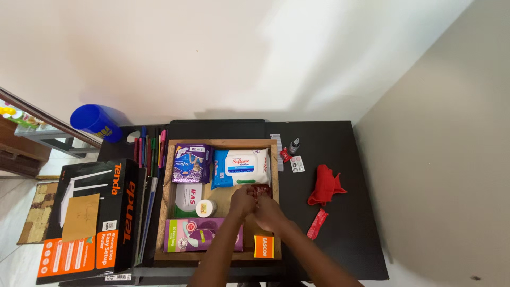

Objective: The person uses a red cloth to wipe several small boxes and containers on a desk, including a purple sanitary pad box, a white box, an orange box, and a small white jar. The person wipes each item individually and places them back into a wooden tray.

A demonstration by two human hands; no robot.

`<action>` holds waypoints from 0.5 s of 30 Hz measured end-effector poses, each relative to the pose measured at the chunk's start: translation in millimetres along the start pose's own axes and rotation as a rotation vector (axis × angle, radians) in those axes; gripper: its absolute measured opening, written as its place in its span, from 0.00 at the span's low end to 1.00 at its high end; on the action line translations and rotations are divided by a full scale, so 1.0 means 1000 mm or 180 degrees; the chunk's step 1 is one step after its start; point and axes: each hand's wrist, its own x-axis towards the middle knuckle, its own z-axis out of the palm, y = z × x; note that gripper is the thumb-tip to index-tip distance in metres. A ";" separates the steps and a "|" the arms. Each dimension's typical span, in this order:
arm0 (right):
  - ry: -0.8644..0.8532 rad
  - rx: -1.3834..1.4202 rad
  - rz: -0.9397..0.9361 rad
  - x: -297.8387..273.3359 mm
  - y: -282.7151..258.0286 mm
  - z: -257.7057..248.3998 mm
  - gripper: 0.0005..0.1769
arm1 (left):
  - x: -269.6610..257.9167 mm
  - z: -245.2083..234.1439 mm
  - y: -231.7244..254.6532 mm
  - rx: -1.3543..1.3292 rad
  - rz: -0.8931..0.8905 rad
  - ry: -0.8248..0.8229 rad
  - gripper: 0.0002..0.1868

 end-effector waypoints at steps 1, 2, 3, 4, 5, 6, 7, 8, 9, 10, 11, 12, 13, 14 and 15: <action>-0.0024 0.0019 0.0070 0.002 0.000 -0.001 0.18 | -0.004 -0.002 0.003 -0.0151 0.0016 0.0071 0.19; -0.0050 0.0035 0.0146 0.002 0.000 -0.002 0.19 | -0.008 -0.002 0.006 -0.0113 -0.0011 0.0082 0.19; 0.0003 0.0046 0.0127 0.002 0.001 -0.002 0.19 | -0.012 -0.003 0.009 -0.0075 -0.0037 0.0093 0.19; 0.0061 0.0053 0.0106 0.001 0.001 -0.003 0.19 | -0.014 -0.004 0.013 -0.0039 -0.0059 0.0105 0.19; 0.0118 0.0061 0.0085 0.000 0.001 -0.004 0.19 | -0.017 -0.004 0.016 -0.0089 -0.0056 0.0125 0.18; 0.0116 0.0009 -0.0041 -0.001 0.001 -0.005 0.18 | -0.020 -0.005 0.018 -0.0140 -0.0052 0.0151 0.18; 0.0113 -0.0043 -0.0167 -0.002 0.001 -0.005 0.17 | -0.022 -0.006 0.021 -0.0191 -0.0048 0.0177 0.18; 0.0108 -0.0093 -0.0292 -0.004 0.001 -0.006 0.16 | -0.022 -0.007 0.025 -0.0083 -0.0095 0.0193 0.19; 0.0081 -0.0073 -0.0227 -0.005 0.000 -0.006 0.17 | -0.023 -0.007 0.027 0.0025 -0.0142 0.0209 0.20; 0.0056 -0.0056 -0.0159 -0.006 0.000 -0.006 0.17 | -0.025 -0.007 0.029 0.0130 -0.0188 0.0222 0.21; 0.0030 -0.0039 -0.0091 -0.007 0.000 -0.007 0.18 | -0.026 -0.008 0.031 0.0175 -0.0196 0.0184 0.22; 0.0003 0.0027 -0.0050 -0.008 0.000 -0.008 0.19 | -0.027 -0.009 0.031 0.0223 -0.0207 0.0145 0.24; -0.0024 0.0093 -0.0008 -0.009 0.000 -0.008 0.19 | -0.029 -0.010 0.031 0.0270 -0.0218 0.0106 0.25; -0.0046 0.0157 0.0025 -0.008 -0.001 -0.009 0.20 | -0.029 -0.011 0.032 0.0204 -0.0224 0.0116 0.24; 0.0035 0.0218 -0.0032 -0.007 -0.001 -0.009 0.19 | -0.028 -0.013 0.032 0.0138 -0.0230 0.0125 0.23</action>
